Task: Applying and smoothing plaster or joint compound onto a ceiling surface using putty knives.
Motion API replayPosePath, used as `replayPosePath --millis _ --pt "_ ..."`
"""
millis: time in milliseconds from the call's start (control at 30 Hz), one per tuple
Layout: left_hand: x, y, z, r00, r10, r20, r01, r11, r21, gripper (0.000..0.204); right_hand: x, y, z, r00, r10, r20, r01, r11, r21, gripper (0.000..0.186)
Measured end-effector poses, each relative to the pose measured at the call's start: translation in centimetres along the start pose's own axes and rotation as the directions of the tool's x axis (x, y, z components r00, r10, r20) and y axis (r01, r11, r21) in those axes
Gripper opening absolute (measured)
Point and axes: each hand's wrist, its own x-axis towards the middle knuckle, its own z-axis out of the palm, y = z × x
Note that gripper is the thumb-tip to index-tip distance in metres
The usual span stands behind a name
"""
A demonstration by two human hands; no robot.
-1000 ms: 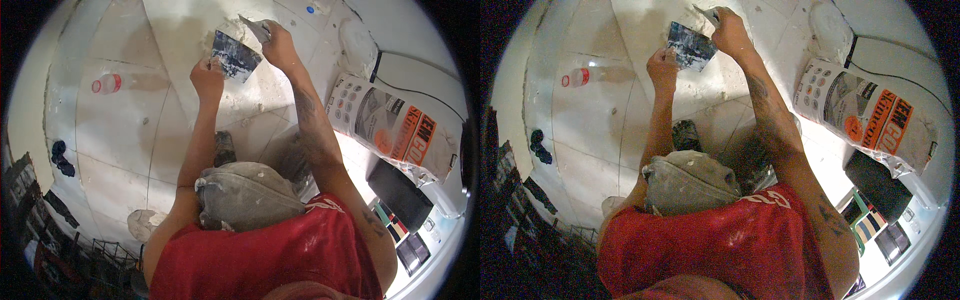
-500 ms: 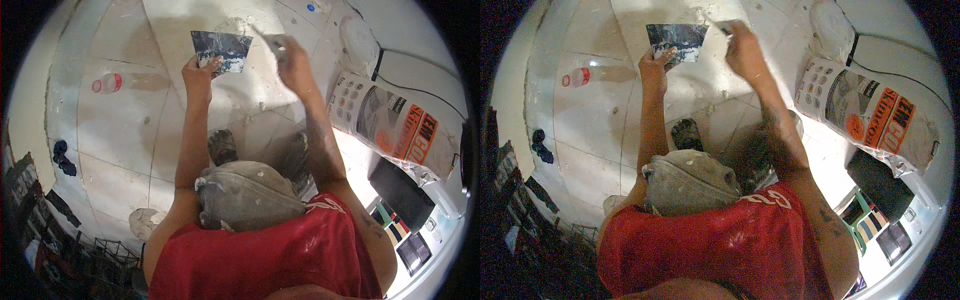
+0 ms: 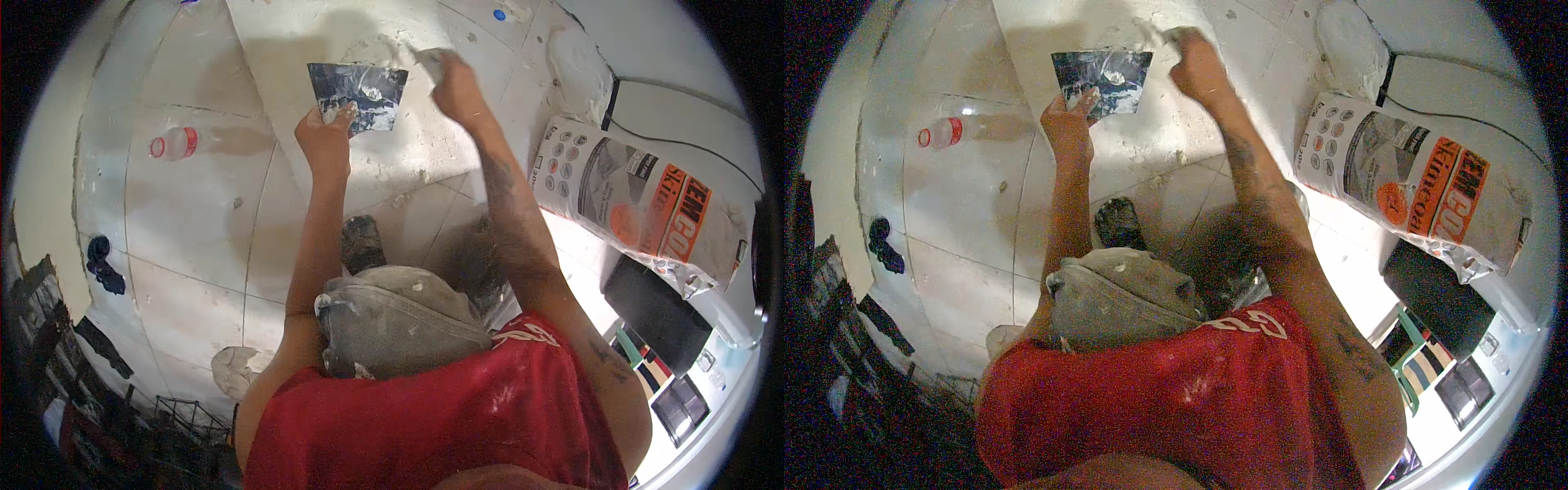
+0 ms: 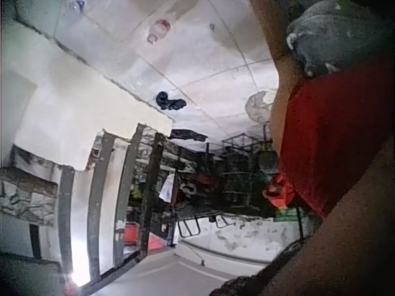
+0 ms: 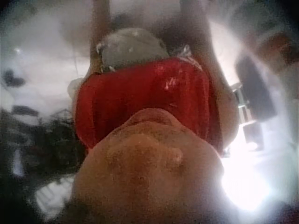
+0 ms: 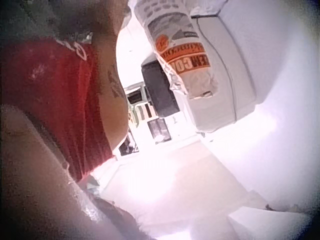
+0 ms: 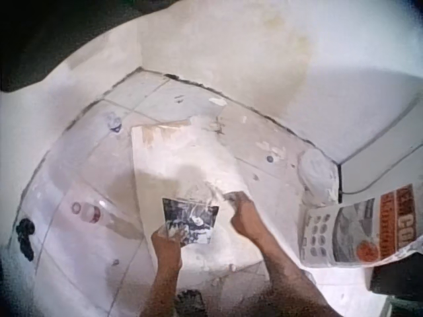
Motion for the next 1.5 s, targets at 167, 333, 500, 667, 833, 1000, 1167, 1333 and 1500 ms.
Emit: replayPosePath --millis 167,333,500,667,833,1000,1167,1333,1500 --pt "-0.1 0.7 -0.5 0.998 0.037 0.049 -0.036 0.999 -0.038 0.016 0.4 -0.7 -3.6 0.993 0.107 -0.055 -0.108 0.994 -0.014 0.045" --pt "0.8 0.3 -0.8 0.984 0.159 0.082 -0.171 0.972 0.160 0.024 -0.9 -4.5 -5.0 0.998 0.050 -0.037 -0.047 0.995 0.085 0.038" --pt "1.2 -0.1 -1.0 0.980 0.188 0.063 -0.197 0.961 0.192 0.024 -4.9 -8.5 -1.6 0.965 -0.152 0.216 0.167 0.984 -0.057 0.049" --pt "1.0 -0.1 -0.4 0.947 0.319 -0.016 -0.292 0.884 0.366 0.024 -4.2 -9.5 -0.1 0.967 -0.023 0.252 0.042 0.997 -0.069 0.045" --pt "0.4 0.0 -0.7 0.957 0.289 0.016 -0.275 0.892 0.360 0.023 -2.3 -6.2 1.6 0.984 -0.070 0.164 0.088 0.991 -0.104 0.040" --pt "-0.3 -0.2 -0.6 0.979 0.205 0.000 -0.197 0.942 0.273 0.021 0.1 -1.4 -1.7 0.997 0.064 0.037 -0.067 0.995 0.070 0.044" --pt "0.5 0.0 -1.8 0.697 0.712 0.083 -0.655 0.586 0.478 0.013 0.5 -4.9 -7.4 0.998 0.000 0.058 -0.005 0.997 0.074 0.043" --pt "1.6 0.1 -3.0 0.347 0.859 0.377 -0.841 0.107 0.531 0.014 -2.9 -9.4 -8.7 0.923 -0.241 0.300 0.293 0.946 -0.141 0.044" --pt "1.0 0.2 -2.0 0.222 0.872 0.437 -0.891 -0.001 0.453 0.011 -3.6 -10.2 -7.0 0.896 -0.159 0.415 0.259 0.945 -0.197 0.039"
